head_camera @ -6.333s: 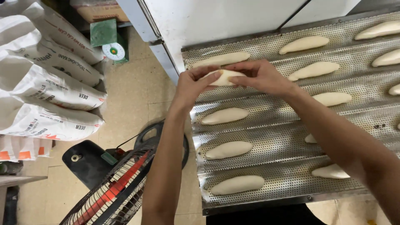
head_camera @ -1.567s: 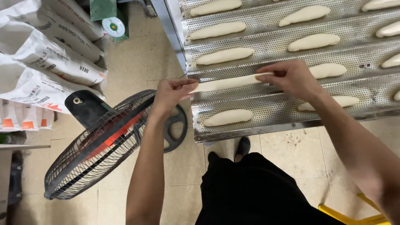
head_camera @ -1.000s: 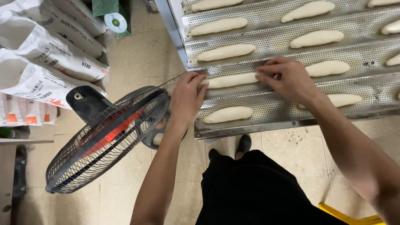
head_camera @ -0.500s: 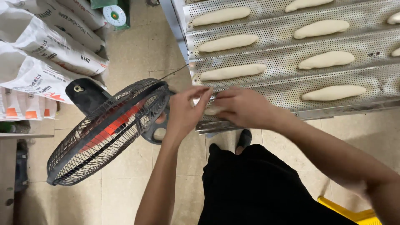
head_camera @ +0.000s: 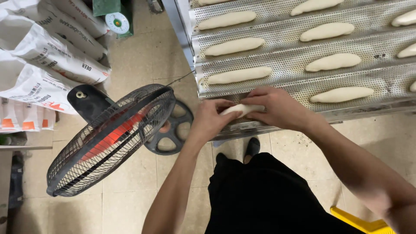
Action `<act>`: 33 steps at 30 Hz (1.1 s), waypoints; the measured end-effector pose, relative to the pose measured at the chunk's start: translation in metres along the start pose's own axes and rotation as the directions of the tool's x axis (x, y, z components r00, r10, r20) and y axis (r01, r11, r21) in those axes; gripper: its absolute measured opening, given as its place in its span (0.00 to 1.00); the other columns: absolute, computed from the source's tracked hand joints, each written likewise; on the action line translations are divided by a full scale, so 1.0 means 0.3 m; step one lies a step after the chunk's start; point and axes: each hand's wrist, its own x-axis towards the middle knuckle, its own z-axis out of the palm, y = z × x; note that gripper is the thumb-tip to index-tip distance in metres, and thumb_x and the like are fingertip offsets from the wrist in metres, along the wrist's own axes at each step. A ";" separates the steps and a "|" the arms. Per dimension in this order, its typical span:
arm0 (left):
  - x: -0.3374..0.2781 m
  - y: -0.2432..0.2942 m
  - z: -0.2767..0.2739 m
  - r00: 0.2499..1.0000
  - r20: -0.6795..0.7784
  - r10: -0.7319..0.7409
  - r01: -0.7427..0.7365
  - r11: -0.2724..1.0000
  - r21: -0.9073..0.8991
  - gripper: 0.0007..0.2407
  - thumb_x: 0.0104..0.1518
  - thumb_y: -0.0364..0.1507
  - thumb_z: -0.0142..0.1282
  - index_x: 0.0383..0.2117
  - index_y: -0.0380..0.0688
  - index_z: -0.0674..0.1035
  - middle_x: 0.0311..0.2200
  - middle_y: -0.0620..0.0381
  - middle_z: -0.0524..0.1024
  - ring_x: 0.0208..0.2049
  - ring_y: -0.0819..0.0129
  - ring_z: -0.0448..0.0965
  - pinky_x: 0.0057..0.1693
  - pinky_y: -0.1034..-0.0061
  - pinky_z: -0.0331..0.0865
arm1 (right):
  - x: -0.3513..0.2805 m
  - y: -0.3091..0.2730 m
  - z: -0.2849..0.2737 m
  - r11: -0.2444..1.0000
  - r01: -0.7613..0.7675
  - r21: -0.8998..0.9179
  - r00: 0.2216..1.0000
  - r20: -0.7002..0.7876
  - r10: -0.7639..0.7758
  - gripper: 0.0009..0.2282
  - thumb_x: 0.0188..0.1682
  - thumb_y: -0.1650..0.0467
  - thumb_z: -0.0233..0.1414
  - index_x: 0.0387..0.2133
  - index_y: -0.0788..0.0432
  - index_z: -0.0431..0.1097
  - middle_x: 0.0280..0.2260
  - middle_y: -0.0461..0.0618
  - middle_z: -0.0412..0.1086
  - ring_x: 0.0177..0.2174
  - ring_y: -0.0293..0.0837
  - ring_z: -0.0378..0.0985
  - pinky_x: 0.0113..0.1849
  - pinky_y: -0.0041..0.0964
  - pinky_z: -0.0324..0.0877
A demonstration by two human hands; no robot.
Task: Arranging pieces of bread dough onto perforated baking trays in a bakery kitchen.
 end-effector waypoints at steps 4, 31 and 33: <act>-0.016 0.079 -0.062 1.000 0.023 -0.008 0.009 0.998 -0.055 0.16 0.50 0.36 0.67 0.43 0.41 0.87 0.32 0.52 0.87 0.33 0.69 0.87 0.41 0.75 0.78 | 0.000 0.007 -0.027 0.987 -0.097 0.129 0.995 0.043 0.092 0.17 0.42 0.65 0.62 0.46 0.54 0.78 0.44 0.51 0.78 0.40 0.48 0.82 0.43 0.41 0.77; -0.049 -0.035 -0.114 0.970 0.005 -0.241 0.241 0.969 0.051 0.12 0.54 0.34 0.66 0.42 0.47 0.86 0.37 0.56 0.85 0.28 0.70 0.83 0.36 0.75 0.77 | -0.139 0.060 -0.075 0.764 -0.616 0.191 0.780 0.014 0.626 0.14 0.45 0.62 0.61 0.43 0.52 0.81 0.35 0.46 0.80 0.25 0.39 0.82 0.28 0.33 0.78; -0.081 -0.013 -0.085 0.980 -0.189 0.066 -0.042 0.991 0.129 0.10 0.54 0.30 0.65 0.38 0.39 0.85 0.40 0.51 0.83 0.30 0.63 0.85 0.39 0.72 0.77 | -0.163 0.087 -0.061 0.819 -0.549 0.168 0.829 -0.015 0.559 0.13 0.46 0.63 0.60 0.42 0.52 0.81 0.41 0.47 0.79 0.28 0.39 0.83 0.31 0.32 0.80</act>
